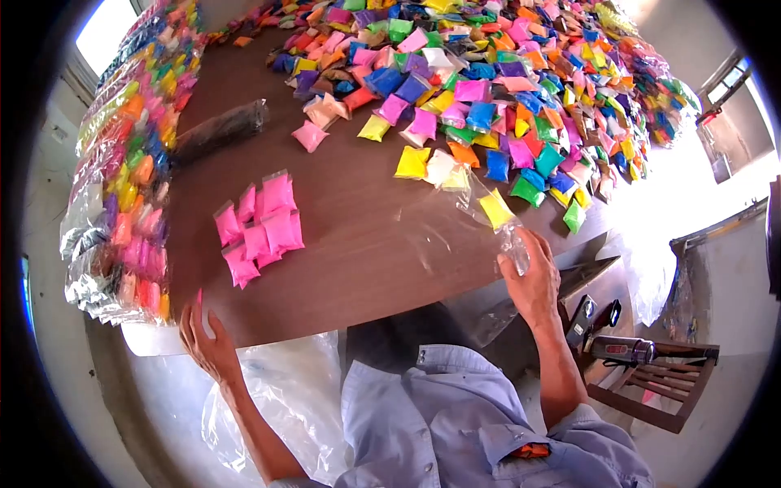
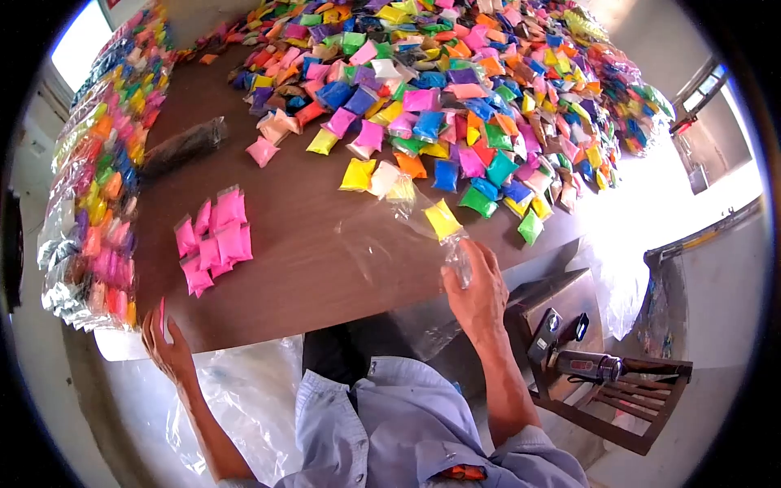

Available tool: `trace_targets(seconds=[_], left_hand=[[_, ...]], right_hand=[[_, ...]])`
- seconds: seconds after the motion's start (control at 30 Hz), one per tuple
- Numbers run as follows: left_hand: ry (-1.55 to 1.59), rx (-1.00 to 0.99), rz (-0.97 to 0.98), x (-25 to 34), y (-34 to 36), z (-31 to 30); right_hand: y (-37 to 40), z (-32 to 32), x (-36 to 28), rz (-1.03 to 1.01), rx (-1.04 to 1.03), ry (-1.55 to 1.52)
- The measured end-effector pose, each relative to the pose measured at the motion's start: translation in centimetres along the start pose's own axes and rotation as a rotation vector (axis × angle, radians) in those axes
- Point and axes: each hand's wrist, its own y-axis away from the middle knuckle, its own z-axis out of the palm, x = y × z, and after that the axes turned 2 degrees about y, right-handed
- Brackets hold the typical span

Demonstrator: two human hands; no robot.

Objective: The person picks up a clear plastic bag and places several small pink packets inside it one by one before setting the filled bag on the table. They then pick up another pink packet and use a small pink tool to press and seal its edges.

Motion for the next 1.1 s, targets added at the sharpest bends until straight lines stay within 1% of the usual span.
trace_targets(seconds=[0.03,0.07,0.13,0.2,0.27,0.33,0.37,0.4,0.43,0.47,0.5,0.53,0.6,0.63,0.67,0.73,0.77,0.8,0.87,0.9,0.97,1.0,1.03,1.07,1.1], left_hand=[[0.041,0.058,0.029,1.6,0.0,-0.6],[0.044,0.06,0.033,3.3,0.1,-1.0],[0.427,-0.25,-0.264,8.0,0.9,-2.3],[0.634,-0.321,-0.071,14.8,0.7,-3.8],[0.896,-0.51,-0.021,21.3,0.4,-5.0],[1.08,-0.66,-0.055,26.1,0.8,-4.6],[1.114,-0.666,-0.055,27.9,1.3,-4.0],[1.147,-0.673,-0.053,29.3,1.7,-3.6],[1.146,-0.673,-0.048,30.5,1.7,-3.6],[1.31,-0.751,-0.187,31.5,1.7,-3.6],[1.47,-0.83,-0.331,32.0,1.7,-3.5],[1.47,-0.838,-0.321,32.1,1.8,-3.4],[1.329,-0.96,-0.432,31.7,2.8,-2.9],[1.304,-0.904,-0.431,31.2,3.6,-2.4],[1.3,-0.91,-0.427,30.5,3.9,-2.5],[1.278,-0.975,-0.417,29.3,4.3,-2.7],[1.299,-0.964,-0.395,29.0,4.6,-2.9],[1.292,-0.967,-0.393,29.0,5.0,-3.3],[1.382,-1.036,-0.417,29.4,5.5,-3.9],[1.38,-1.036,-0.414,29.7,5.4,-4.3],[1.402,-1.173,-0.48,30.0,5.2,-5.1],[1.399,-1.173,-0.481,29.9,5.5,-5.1],[1.343,-1.139,-0.516,29.5,6.1,-5.0],[1.287,-1.106,-0.551,29.1,6.5,-5.0],[1.282,-1.109,-0.552,28.8,6.5,-5.1]], right_hand=[[-0.1,-0.2,-0.5,0.077,-0.056,-0.06],[-0.1,-0.3,-0.9,0.154,-0.114,-0.122],[0.3,0.1,-1.2,0.142,-0.097,-0.144],[0.9,0.4,-2.4,0.19,-0.101,-0.293],[1.9,1.1,-3.6,0.157,-0.064,-0.344],[2.9,0.7,-5.1,0.108,-0.068,-0.427],[3.5,0.5,-5.6,0.105,-0.106,-0.496],[4.0,0.2,-6.2,0.105,-0.102,-0.498],[4.5,-0.2,-6.7,0.04,-0.124,-0.521],[5.0,-0.5,-7.0,-0.024,-0.143,-0.544],[5.7,-0.7,-7.2,-0.059,-0.171,-0.6],[6.4,-0.7,-7.2,-0.052,-0.162,-0.601],[7.4,-0.4,-6.7,-0.177,-0.243,-0.696],[7.5,-0.5,-6.3,-0.193,-0.293,-0.704],[7.8,-0.3,-6.0,-0.186,-0.289,-0.707],[8.0,0.4,-5.6,0.174,-0.318,-0.906],[7.7,0.6,-5.6,0.311,-0.397,-0.995],[7.1,0.7,-5.6,0.316,-0.397,-1.001],[5.9,1.1,-5.6,0.43,-0.557,-1.239],[5.9,1.5,-6.1,0.444,-0.538,-1.283],[5.6,2.0,-5.4,0.479,-0.57,-1.238],[5.4,2.4,-5.2,0.511,-0.605,-1.19],[5.4,2.8,-5.4,0.507,-0.439,-1.245],[5.1,2.6,-5.3,0.511,-0.442,-1.248],[4.5,2.0,-5.2,0.586,-0.425,-1.217]])
